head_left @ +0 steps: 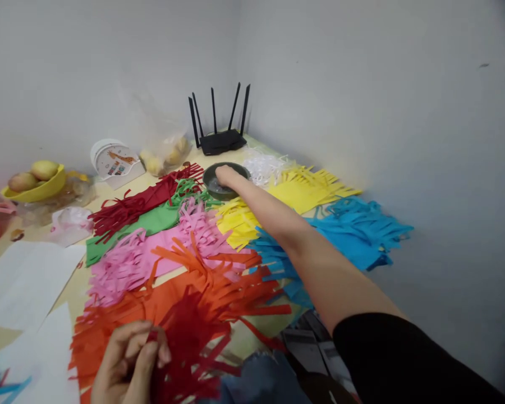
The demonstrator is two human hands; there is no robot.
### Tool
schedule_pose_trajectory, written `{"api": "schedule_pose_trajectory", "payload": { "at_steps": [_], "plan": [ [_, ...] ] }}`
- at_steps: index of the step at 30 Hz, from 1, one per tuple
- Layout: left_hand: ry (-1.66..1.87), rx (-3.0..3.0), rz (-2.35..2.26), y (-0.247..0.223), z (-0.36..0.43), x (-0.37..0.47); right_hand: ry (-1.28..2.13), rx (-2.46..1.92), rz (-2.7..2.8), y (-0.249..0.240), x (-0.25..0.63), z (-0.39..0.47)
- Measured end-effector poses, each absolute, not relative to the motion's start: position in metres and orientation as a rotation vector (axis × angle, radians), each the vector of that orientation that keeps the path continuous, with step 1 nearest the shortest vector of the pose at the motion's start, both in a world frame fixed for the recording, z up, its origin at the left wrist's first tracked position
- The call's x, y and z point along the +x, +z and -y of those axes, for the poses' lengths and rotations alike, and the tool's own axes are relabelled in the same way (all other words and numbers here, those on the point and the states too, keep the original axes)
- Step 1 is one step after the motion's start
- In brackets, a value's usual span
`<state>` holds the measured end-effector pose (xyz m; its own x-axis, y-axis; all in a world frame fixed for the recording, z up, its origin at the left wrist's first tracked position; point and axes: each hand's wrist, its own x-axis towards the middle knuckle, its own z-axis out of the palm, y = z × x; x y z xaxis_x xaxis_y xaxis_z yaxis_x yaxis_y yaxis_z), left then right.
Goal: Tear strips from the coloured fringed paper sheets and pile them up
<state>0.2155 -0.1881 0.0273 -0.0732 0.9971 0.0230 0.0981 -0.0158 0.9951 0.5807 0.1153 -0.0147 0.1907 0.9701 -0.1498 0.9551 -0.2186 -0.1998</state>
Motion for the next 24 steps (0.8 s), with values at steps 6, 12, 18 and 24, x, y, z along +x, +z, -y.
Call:
{"api": "schedule_pose_trajectory", "payload": {
  "at_steps": [6, 12, 18, 24],
  "plan": [
    [1.276, 1.323, -1.490, 0.018, 0.192, 0.213, 0.335, -2.194, 1.918, 0.003, 0.593, -0.093],
    [1.445, 1.501, -1.510, 0.017, 0.188, 0.208, 0.370, -1.717, 1.990, 0.043, 0.557, -0.017],
    [1.581, 1.693, -1.358, 0.053, 0.186, 0.232, 0.767, -0.856, 1.990, 0.057, 0.461, 0.104],
    [1.518, 1.711, -1.225, 0.067, 0.212, 0.231, 0.968, -0.664, 1.942, 0.075, 0.415, 0.172]
  ]
}}
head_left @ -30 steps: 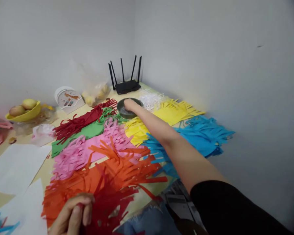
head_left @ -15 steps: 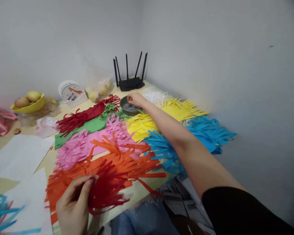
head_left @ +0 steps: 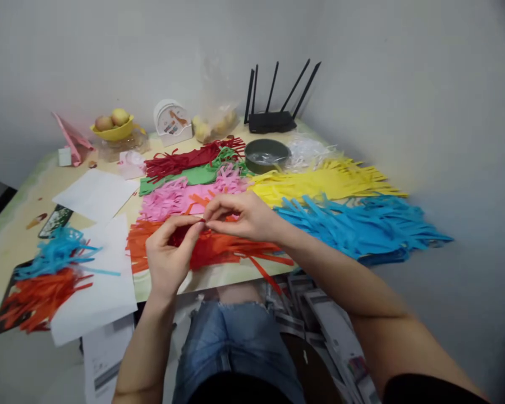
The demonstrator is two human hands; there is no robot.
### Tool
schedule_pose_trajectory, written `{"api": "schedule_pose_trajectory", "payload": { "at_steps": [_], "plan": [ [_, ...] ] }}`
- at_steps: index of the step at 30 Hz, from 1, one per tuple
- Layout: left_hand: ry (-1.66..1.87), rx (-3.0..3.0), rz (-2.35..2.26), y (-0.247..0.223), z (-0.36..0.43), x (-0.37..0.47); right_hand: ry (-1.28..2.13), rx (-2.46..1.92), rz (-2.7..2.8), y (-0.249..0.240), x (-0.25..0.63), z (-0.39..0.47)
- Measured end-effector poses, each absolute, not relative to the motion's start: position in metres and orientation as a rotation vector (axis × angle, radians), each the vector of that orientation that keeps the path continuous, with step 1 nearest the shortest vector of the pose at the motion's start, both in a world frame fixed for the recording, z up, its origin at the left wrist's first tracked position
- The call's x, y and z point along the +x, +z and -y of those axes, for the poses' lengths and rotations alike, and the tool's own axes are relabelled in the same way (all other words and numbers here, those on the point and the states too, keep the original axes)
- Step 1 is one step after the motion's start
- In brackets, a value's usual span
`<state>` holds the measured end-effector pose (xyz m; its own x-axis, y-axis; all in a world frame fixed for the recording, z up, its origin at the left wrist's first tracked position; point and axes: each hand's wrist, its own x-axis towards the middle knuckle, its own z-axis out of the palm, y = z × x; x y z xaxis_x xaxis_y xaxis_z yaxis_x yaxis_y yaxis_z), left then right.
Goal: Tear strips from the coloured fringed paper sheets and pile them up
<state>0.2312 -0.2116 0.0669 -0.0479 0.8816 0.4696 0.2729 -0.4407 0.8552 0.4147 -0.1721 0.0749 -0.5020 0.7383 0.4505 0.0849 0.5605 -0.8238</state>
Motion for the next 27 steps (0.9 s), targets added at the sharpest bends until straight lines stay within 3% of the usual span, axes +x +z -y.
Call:
{"api": "schedule_pose_trajectory", "payload": {
  "at_steps": [7, 19, 27],
  "plan": [
    [1.471, 1.599, -1.160, 0.069, 0.239, 0.213, 1.268, -0.648, 1.714, 0.079, 0.394, 0.202],
    [1.513, 2.113, -1.360, 0.069, 0.259, 0.209, 0.720, -0.709, 1.823, 0.057, 0.379, 0.226],
    [1.405, 1.428, -1.117, 0.067, 0.251, 0.204, 0.719, -0.714, 1.847, 0.062, 0.378, 0.231]
  ]
}}
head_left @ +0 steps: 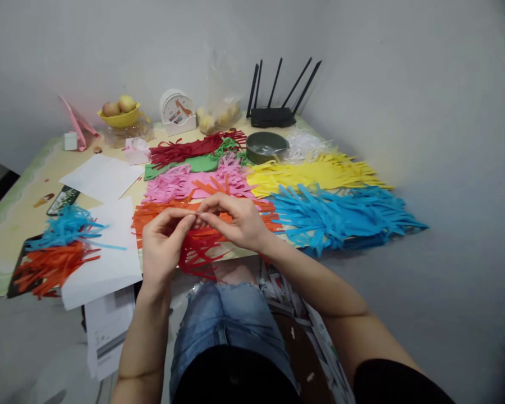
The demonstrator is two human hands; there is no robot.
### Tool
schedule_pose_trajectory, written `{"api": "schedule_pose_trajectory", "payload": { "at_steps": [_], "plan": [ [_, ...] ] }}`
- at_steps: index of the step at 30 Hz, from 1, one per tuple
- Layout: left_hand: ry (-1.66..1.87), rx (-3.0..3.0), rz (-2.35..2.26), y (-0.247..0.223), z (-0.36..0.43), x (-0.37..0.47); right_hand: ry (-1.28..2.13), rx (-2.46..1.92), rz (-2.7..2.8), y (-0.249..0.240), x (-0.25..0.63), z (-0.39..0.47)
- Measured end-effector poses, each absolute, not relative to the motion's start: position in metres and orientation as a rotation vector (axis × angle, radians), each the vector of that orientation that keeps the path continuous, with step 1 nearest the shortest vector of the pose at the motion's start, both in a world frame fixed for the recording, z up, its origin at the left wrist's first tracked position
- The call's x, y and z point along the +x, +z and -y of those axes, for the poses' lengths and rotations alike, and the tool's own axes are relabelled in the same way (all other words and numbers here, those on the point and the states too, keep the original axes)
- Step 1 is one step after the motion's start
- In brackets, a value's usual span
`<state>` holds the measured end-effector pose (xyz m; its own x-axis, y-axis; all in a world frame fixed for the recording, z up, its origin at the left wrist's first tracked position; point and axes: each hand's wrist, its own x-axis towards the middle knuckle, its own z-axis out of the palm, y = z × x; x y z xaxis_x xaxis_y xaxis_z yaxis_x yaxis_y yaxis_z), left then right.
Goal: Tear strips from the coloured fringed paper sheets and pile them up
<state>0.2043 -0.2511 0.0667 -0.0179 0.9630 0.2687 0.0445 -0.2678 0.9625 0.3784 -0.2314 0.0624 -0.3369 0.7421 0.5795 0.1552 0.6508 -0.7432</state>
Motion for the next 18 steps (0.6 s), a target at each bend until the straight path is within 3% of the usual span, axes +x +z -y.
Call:
{"api": "schedule_pose_trajectory", "payload": {
  "at_steps": [9, 18],
  "plan": [
    [1.453, 1.342, -1.019, 0.057, 0.247, 0.209, 0.626, -0.727, 1.887, 0.058, 0.379, 0.229],
    [1.443, 1.692, -1.057, 0.052, 0.247, 0.202, 0.935, -0.735, 1.845, 0.057, 0.382, 0.225]
  ]
}}
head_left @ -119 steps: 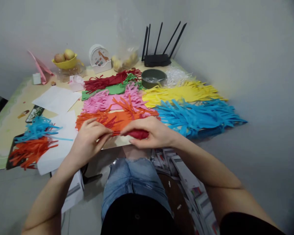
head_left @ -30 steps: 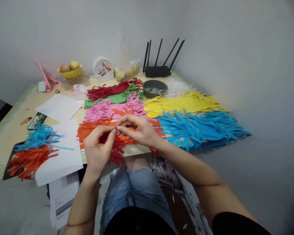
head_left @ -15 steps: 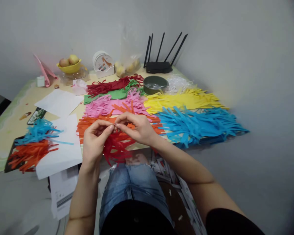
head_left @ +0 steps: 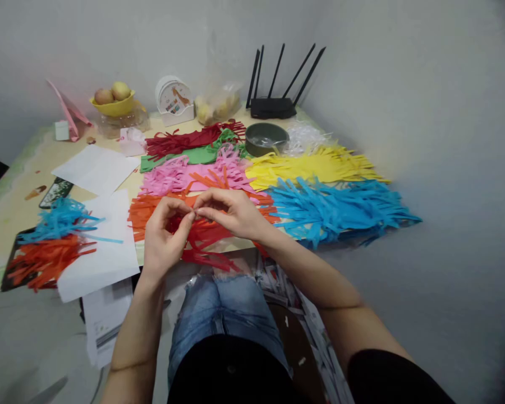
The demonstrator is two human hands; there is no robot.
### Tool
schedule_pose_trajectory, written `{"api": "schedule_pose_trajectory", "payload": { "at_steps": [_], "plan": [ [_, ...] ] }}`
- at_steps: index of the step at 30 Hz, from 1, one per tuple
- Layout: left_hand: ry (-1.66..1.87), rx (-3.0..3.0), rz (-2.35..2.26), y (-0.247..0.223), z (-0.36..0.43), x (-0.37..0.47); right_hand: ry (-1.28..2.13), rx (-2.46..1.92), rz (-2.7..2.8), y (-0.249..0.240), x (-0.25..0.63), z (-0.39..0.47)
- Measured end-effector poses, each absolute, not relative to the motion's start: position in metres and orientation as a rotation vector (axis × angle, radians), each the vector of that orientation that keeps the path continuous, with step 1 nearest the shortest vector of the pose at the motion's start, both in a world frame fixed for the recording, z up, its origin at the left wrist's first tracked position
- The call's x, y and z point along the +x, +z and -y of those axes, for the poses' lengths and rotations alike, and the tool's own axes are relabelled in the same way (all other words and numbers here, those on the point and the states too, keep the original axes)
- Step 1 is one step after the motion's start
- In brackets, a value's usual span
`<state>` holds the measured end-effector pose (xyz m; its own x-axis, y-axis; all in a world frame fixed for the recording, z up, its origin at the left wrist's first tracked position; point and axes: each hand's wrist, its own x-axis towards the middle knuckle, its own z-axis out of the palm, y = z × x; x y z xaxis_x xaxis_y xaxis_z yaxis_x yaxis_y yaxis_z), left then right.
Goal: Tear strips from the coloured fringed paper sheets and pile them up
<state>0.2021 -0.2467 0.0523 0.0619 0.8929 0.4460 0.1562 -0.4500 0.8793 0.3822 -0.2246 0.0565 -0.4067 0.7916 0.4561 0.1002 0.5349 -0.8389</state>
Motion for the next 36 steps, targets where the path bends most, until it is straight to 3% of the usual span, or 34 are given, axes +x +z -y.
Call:
{"api": "schedule_pose_trajectory", "payload": {
  "at_steps": [7, 16, 24, 30, 36],
  "plan": [
    [1.466, 1.529, -1.124, 0.041, 0.250, 0.200, 0.889, -0.793, 1.861, 0.051, 0.375, 0.226],
    [1.608, 1.784, -1.255, 0.039, 0.260, 0.199, 1.152, -0.777, 1.727, 0.052, 0.371, 0.226],
    [1.603, 1.804, -1.292, 0.040, 0.267, 0.200, 1.083, -0.798, 1.803, 0.059, 0.374, 0.228],
    [1.514, 1.628, -1.169, 0.041, 0.267, 0.199, 1.338, -0.752, 1.751, 0.066, 0.382, 0.225],
    [1.631, 1.588, -1.135, 0.037, 0.262, 0.206, 1.020, -0.877, 1.793, 0.073, 0.374, 0.234]
  ]
}}
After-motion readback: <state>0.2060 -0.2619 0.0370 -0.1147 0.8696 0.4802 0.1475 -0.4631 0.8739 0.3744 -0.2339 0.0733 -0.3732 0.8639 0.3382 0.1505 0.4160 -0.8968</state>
